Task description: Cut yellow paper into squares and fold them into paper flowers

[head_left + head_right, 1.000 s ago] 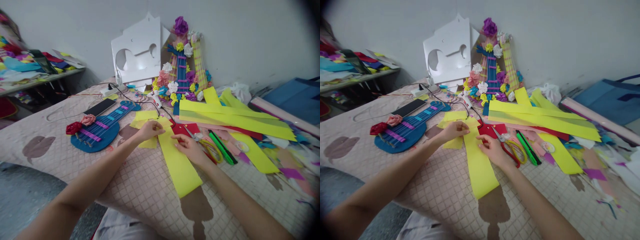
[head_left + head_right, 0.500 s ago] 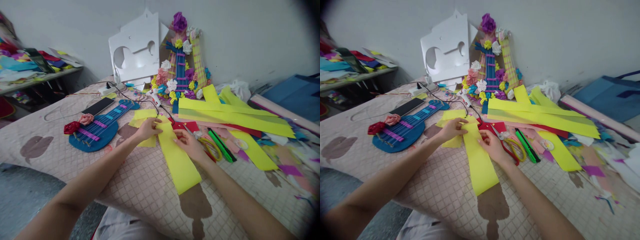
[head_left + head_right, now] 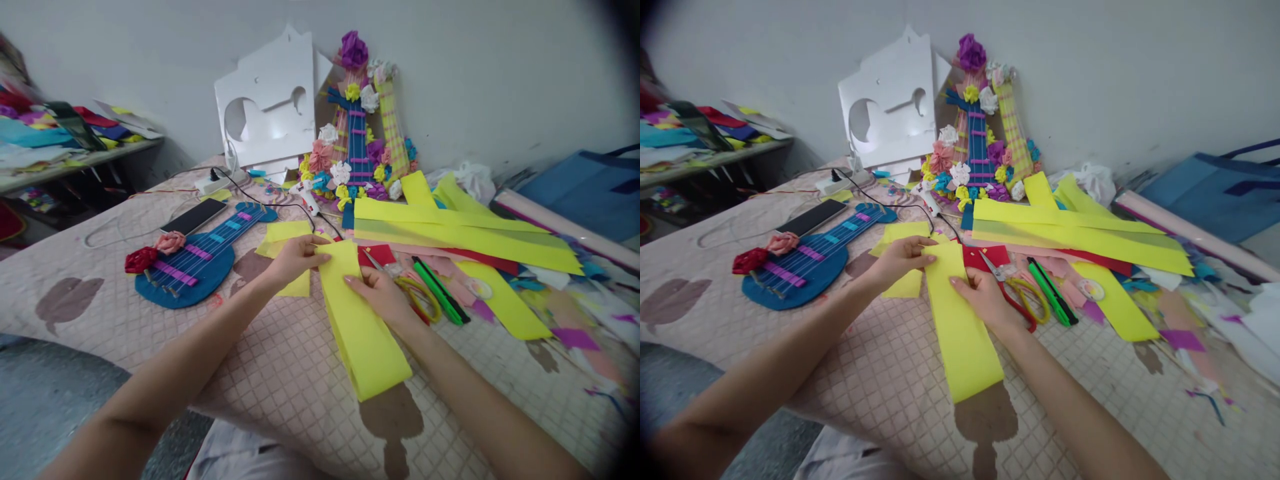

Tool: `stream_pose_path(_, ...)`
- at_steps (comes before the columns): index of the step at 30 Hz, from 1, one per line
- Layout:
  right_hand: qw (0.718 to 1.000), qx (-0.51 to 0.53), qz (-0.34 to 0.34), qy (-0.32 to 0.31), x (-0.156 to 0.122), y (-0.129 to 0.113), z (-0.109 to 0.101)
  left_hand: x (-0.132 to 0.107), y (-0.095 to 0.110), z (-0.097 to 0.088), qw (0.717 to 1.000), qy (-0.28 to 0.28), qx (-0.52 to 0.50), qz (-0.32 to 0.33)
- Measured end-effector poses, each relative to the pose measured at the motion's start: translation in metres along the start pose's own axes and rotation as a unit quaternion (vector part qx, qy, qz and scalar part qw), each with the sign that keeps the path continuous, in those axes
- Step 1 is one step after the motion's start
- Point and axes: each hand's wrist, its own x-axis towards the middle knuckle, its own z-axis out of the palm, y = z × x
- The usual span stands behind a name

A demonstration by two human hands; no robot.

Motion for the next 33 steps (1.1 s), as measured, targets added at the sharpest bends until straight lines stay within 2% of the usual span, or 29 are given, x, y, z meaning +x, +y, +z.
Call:
stream_pose_path(4,1.000,0.015,0.003,0.010,-0.003,0.001,0.004,-0.003,0.001,0.007,0.997,0.010,-0.058,-0.043)
stream_pose_path(8,0.999,0.038,0.007,-0.011,-0.008,0.002,0.007,-0.006,0.003,0.008,0.997,0.028,-0.064,-0.036)
stream_pose_path(11,0.997,0.059,-0.027,-0.033,-0.010,-0.001,0.009,-0.007,0.004,0.008,0.998,0.026,-0.059,-0.025)
stream_pose_path(15,0.993,0.058,-0.098,0.019,-0.009,-0.007,0.009,-0.009,0.006,0.011,0.999,-0.011,-0.046,-0.022)
stream_pose_path(19,0.988,0.036,-0.128,0.083,-0.010,-0.010,0.007,-0.014,0.011,0.018,0.999,-0.024,-0.025,-0.025)
stream_pose_path(24,0.986,0.039,-0.133,0.092,-0.010,-0.005,0.005,-0.018,0.014,0.023,0.999,-0.011,-0.036,-0.019)
stream_pose_path(27,0.985,0.046,-0.134,0.095,-0.008,-0.002,0.005,-0.019,0.014,0.023,0.998,-0.016,-0.042,-0.041)
stream_pose_path(33,0.985,0.064,-0.134,0.091,-0.007,-0.003,0.005,-0.019,0.010,0.023,0.999,0.018,-0.005,-0.031)
